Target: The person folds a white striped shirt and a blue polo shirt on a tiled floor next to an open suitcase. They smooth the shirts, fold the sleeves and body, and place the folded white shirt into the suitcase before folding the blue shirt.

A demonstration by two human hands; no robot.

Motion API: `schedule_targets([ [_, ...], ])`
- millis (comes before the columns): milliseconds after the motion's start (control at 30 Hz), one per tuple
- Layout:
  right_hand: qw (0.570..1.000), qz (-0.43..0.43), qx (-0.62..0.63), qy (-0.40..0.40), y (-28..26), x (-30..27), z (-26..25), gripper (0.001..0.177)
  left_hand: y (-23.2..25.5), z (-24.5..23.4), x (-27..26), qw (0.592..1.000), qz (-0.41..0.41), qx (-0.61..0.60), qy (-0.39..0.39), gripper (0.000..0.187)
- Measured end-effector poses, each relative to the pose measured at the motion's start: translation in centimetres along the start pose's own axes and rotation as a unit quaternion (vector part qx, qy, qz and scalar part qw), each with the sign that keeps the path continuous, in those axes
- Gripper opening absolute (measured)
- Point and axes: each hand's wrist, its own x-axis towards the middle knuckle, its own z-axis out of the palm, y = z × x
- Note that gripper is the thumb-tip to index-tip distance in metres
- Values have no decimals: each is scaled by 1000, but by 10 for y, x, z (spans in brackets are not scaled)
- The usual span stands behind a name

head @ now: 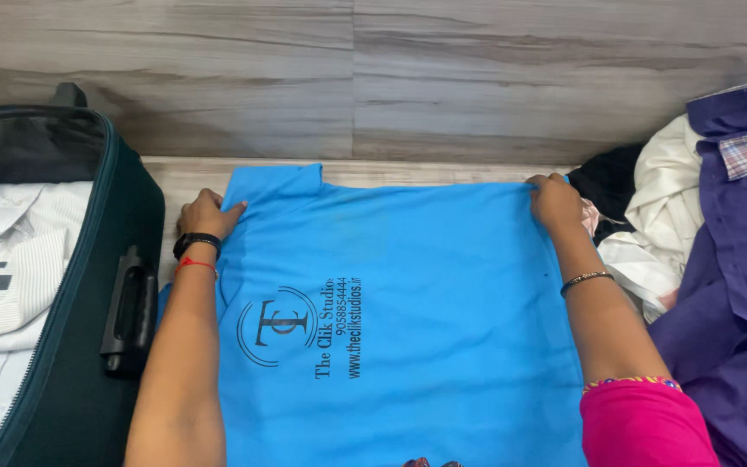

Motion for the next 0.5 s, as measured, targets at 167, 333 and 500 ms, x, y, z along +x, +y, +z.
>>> schedule_targets([
  [167, 999, 31, -10, -34, 3, 10, -5, 21, -5, -6, 21, 999, 36, 25, 19, 38],
  [333, 986, 75, 148, 2, -4, 4, -43, 22, 21, -23, 15, 992, 0, -30, 121, 25],
  [500, 959, 59, 271, 58, -13, -30, -105, 18, 30, -37, -9, 959, 64, -147, 235, 21],
])
